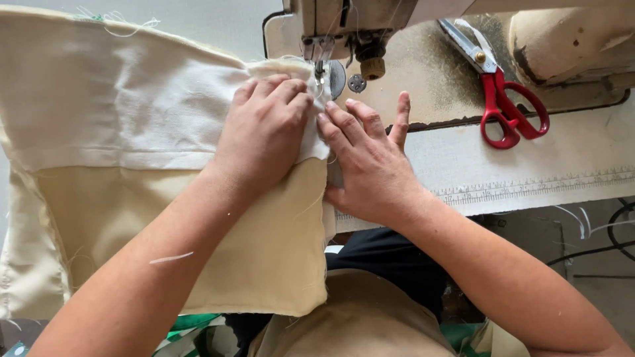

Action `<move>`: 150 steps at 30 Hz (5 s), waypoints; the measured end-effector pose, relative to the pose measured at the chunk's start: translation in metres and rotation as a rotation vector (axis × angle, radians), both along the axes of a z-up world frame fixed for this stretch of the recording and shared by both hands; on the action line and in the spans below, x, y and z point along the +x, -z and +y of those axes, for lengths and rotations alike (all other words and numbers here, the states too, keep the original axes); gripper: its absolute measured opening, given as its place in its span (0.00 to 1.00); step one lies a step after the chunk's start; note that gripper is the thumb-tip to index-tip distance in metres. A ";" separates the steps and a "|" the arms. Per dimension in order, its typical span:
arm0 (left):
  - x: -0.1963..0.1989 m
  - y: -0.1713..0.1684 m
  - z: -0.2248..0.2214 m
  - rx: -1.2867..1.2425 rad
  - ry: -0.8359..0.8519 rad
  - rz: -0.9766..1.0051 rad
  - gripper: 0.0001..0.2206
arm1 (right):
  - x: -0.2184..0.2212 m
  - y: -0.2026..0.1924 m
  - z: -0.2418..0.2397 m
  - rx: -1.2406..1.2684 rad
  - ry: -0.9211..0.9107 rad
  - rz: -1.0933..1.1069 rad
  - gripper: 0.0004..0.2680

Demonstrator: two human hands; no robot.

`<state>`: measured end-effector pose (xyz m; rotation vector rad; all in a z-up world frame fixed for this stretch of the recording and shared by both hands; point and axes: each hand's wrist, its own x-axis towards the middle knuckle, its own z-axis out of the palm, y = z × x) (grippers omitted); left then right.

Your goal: Sewing and trimming a tote bag using an industrial sewing machine and scissors.

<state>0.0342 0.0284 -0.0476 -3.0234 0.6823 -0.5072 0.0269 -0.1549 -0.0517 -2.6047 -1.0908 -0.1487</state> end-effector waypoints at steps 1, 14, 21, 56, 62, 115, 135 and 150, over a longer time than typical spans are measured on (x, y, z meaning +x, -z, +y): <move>-0.004 0.010 -0.002 -0.125 0.022 -0.034 0.12 | -0.001 0.000 0.000 -0.008 0.007 0.010 0.28; -0.001 0.003 0.015 -0.097 0.281 -0.199 0.12 | 0.033 -0.011 -0.183 0.137 0.434 -0.422 0.07; 0.004 0.002 0.015 -0.111 0.263 -0.162 0.12 | 0.041 0.013 -0.206 0.119 0.424 -0.430 0.12; -0.102 -0.043 0.048 -0.819 -0.633 0.522 0.15 | -0.123 0.051 -0.007 0.763 0.414 1.443 0.05; -0.038 -0.067 0.095 -0.684 -0.588 0.595 0.11 | -0.127 0.028 0.021 0.902 0.442 1.646 0.14; -0.034 -0.026 -0.006 -0.093 0.399 -0.113 0.03 | -0.057 0.005 0.010 0.071 0.118 -0.258 0.15; -0.041 -0.005 -0.026 -0.180 0.152 -0.012 0.08 | -0.040 -0.005 -0.006 0.091 -0.003 -0.227 0.12; -0.054 -0.047 -0.020 -0.129 -0.005 0.152 0.22 | -0.019 -0.016 -0.018 0.076 -0.024 -0.111 0.16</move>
